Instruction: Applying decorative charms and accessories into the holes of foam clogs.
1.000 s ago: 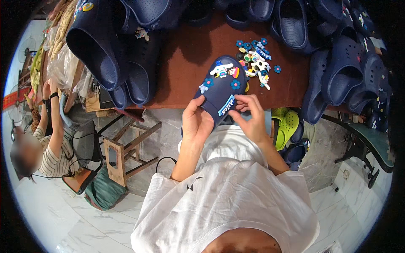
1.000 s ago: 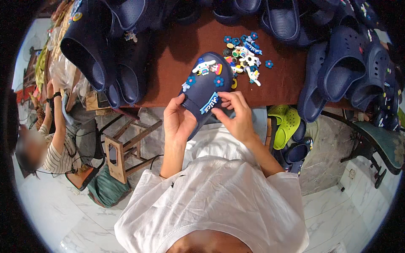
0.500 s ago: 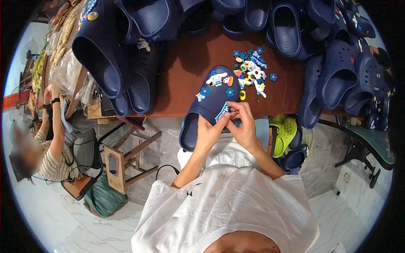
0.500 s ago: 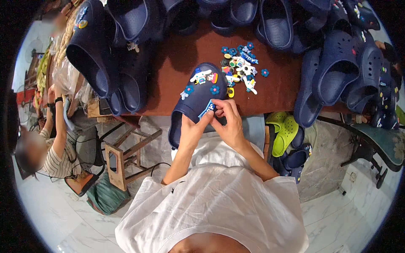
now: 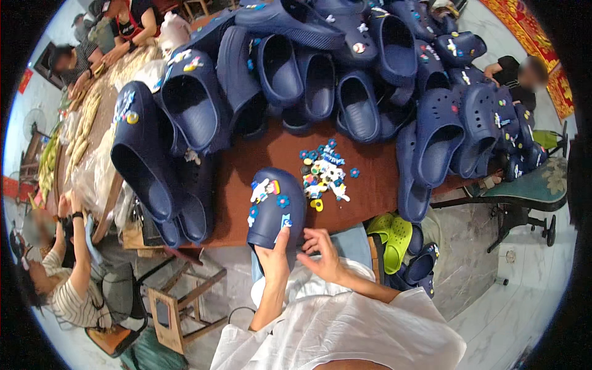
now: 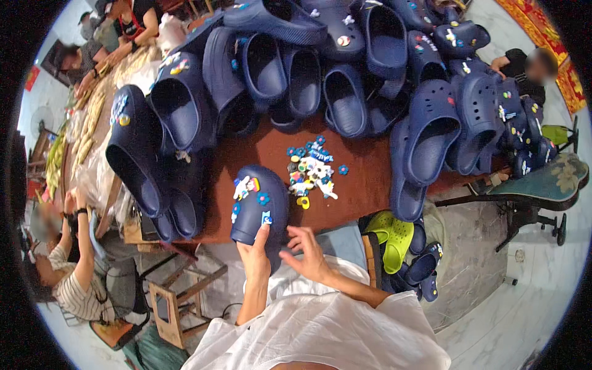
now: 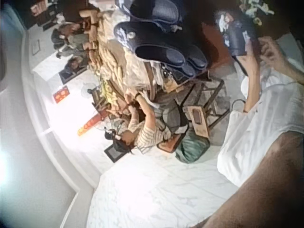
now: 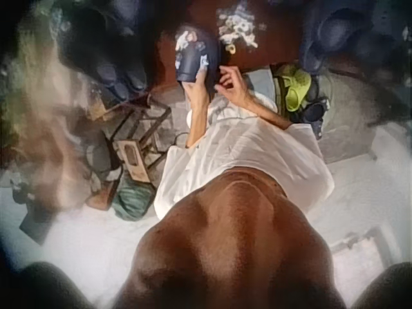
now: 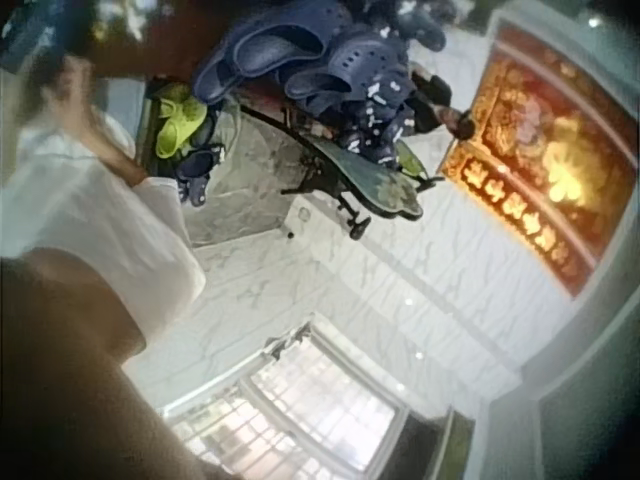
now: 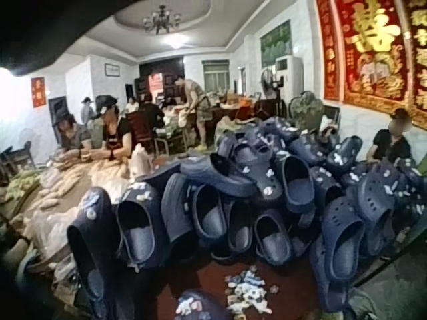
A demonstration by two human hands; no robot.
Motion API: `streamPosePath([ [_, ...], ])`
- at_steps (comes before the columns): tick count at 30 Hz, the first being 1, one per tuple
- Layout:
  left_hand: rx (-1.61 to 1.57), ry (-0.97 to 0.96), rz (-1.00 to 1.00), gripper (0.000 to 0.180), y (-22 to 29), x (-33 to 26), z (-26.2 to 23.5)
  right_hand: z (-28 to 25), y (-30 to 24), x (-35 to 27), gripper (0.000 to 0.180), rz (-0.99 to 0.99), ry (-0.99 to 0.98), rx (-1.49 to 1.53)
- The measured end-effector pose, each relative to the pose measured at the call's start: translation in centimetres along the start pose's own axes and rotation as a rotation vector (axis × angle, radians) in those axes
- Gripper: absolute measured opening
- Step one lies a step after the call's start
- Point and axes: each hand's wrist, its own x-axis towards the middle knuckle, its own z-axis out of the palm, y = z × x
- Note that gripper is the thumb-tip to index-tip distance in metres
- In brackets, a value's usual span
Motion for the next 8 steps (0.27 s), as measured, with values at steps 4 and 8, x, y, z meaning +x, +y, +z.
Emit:
streamPosePath([
  [4, -0.068, -0.030, -0.018, 0.043, 1.4, -0.1, 1.8, 0.3, 0.3, -1.2, 0.088, 0.022, -0.138, -0.055],
  [8, -0.101, -0.056, 0.048, 0.061, 1.4, 0.2, 2.9, 1.1, -0.1, -1.6, 0.095, 0.071, -0.128, -0.052],
])
